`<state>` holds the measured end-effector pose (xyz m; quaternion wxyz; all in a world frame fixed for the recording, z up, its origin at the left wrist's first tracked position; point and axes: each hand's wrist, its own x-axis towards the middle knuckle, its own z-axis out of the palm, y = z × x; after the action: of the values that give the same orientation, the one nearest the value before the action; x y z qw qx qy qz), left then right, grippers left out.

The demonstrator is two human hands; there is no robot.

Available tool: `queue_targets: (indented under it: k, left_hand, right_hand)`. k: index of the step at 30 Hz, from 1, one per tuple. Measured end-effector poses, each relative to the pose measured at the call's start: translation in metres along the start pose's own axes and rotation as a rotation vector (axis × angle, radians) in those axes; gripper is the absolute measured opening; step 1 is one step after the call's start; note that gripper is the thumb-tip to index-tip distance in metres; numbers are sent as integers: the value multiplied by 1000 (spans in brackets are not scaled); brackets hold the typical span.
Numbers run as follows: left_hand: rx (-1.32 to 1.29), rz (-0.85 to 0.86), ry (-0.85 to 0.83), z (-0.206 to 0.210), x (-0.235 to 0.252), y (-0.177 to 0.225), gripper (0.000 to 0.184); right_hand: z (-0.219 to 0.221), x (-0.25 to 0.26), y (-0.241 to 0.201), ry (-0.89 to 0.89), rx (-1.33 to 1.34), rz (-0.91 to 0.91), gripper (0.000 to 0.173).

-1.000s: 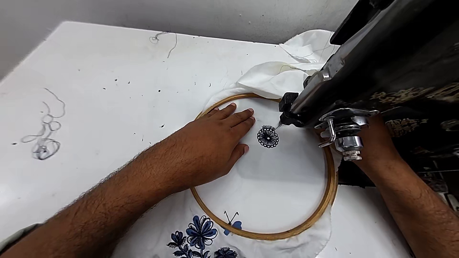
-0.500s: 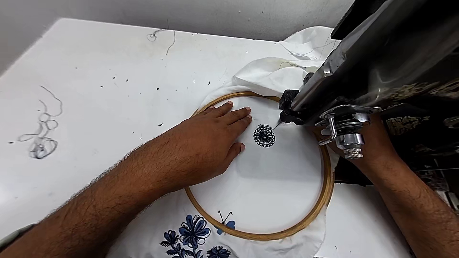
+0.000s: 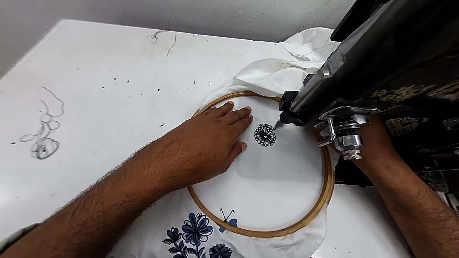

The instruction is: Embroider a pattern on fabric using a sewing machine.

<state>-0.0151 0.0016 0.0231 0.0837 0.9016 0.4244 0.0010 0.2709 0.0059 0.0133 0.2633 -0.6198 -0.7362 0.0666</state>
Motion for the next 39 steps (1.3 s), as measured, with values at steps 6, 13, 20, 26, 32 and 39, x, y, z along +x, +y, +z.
queue_targets:
  k: [6, 13, 20, 26, 32, 39]
  left_hand:
    - [-1, 4, -6, -1, 0, -1, 58]
    - [7, -10, 13, 2, 1, 0, 58]
    - [12, 4, -36, 0, 1, -6, 61]
    - [-8, -13, -3, 0, 2, 1, 57]
    - [7, 6, -30, -1, 2, -8, 60]
    - [5, 8, -6, 3, 5, -7, 61]
  right_hand:
    - [2, 1, 1, 14, 11, 5, 22]
    - [2, 2, 3, 3, 33, 7, 20]
    - [4, 1, -2, 7, 38, 34, 20]
    - [1, 2, 1, -6, 65, 65, 16]
    - [4, 0, -3, 8, 10, 8, 21]
    - [2, 1, -3, 17, 32, 64, 19]
